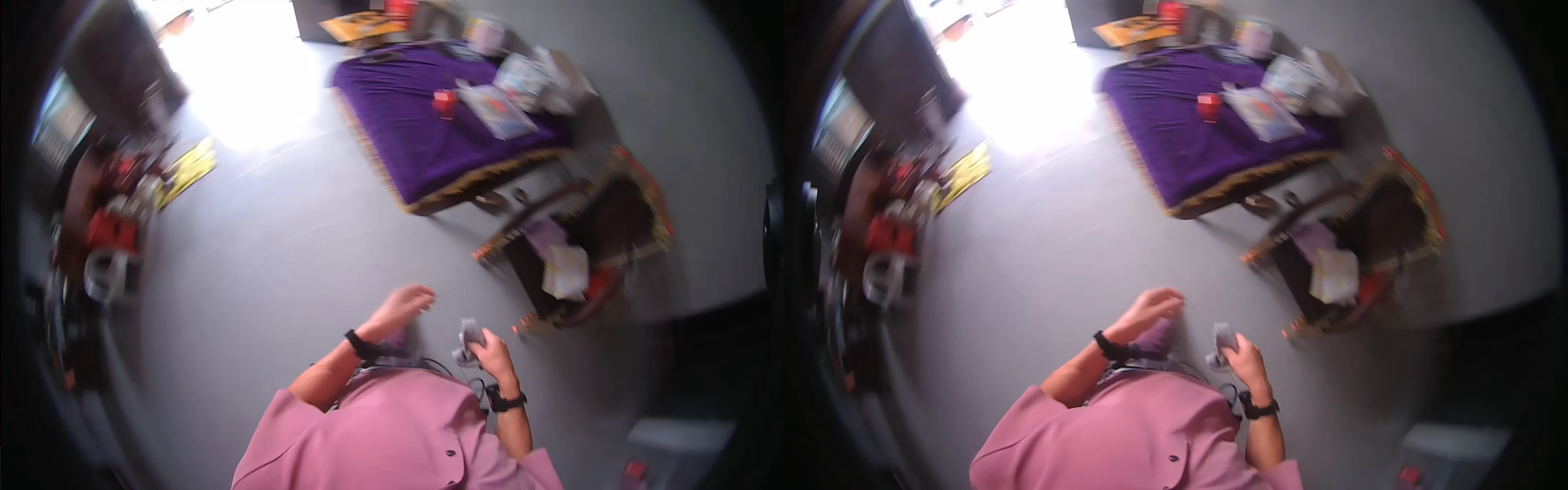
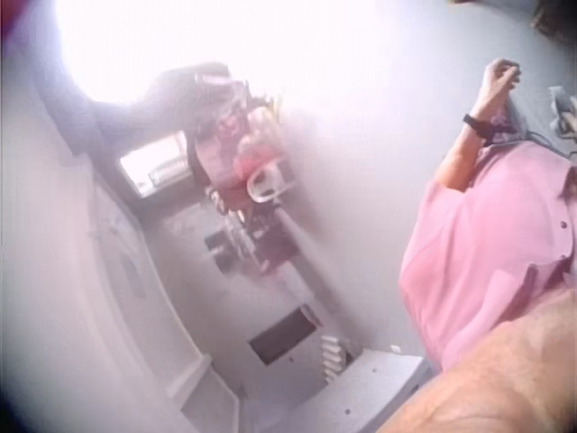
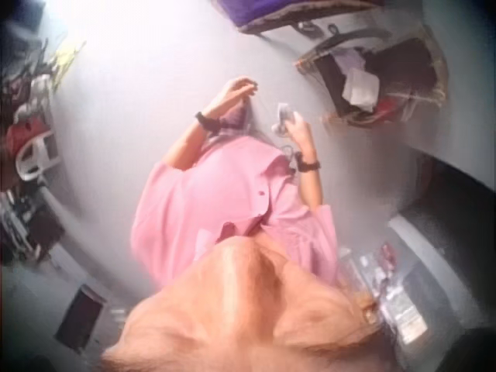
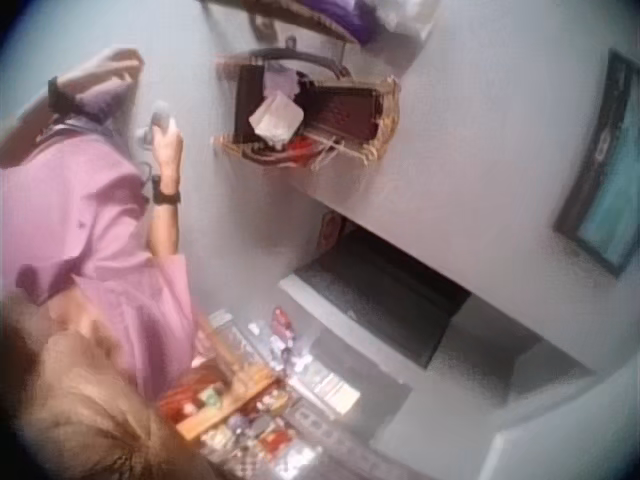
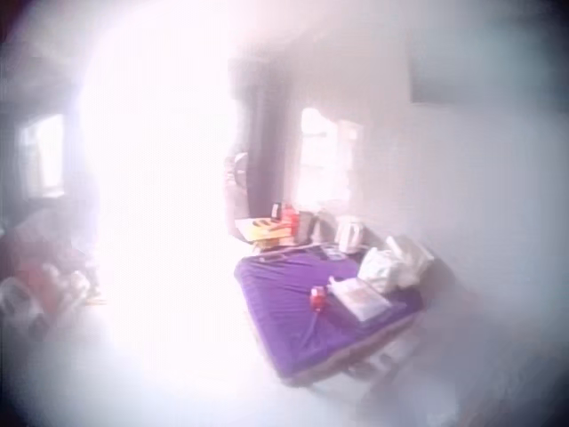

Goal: The person wipes down the surface of a wooden table and its edges with a cloth, then picks up and wipes a black plastic component by hand.

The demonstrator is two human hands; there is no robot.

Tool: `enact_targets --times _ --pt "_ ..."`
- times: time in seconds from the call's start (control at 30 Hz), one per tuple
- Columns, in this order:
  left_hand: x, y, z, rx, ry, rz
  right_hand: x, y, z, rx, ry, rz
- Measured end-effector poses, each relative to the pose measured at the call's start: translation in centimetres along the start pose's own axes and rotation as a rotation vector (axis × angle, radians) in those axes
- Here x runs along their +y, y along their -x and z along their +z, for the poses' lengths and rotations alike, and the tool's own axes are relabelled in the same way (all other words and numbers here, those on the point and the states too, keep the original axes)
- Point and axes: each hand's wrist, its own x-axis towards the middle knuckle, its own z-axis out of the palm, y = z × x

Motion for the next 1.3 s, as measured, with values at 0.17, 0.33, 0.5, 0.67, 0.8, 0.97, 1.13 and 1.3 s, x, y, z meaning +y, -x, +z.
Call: enact_targets --times 0.17,0.33,0.5,0.67,0.8,0.97,1.13,1.3 --pt "4.7 -13.5 -1.5 -0.19 -0.014 0.006 -2.2 -6.2 -5.5 0.32 -0.152 0.107" --pt "6.5 -25.9 -0.8 -0.267 -0.407 0.102 1.3 -12.9 -7.5 0.441 -0.553 0.126" --pt "3.8 -39.8 -0.5 -0.134 -0.766 0.283 4.7 -22.2 -11.0 0.184 -0.88 0.334" --pt "4.0 -51.1 3.0 0.02 -0.948 0.494 11.3 -37.1 -12.2 0.332 -1.172 0.298" --pt "6.4 -60.1 8.4 -0.05 -1.164 0.434 17.8 -51.1 -14.1 0.6 -1.237 0.194" --pt "6.7 -68.4 11.0 -0.135 -1.424 0.481 13.6 -59.9 -26.2 0.785 -1.38 0.319" --pt "7.7 -75.3 15.9 -0.235 -1.614 0.476 23.3 -72.3 -23.3 0.656 -1.207 0.572" --pt "5.1 -76.8 13.8 -0.183 -1.657 0.309 22.1 -73.6 -28.9 0.696 -1.104 0.65"
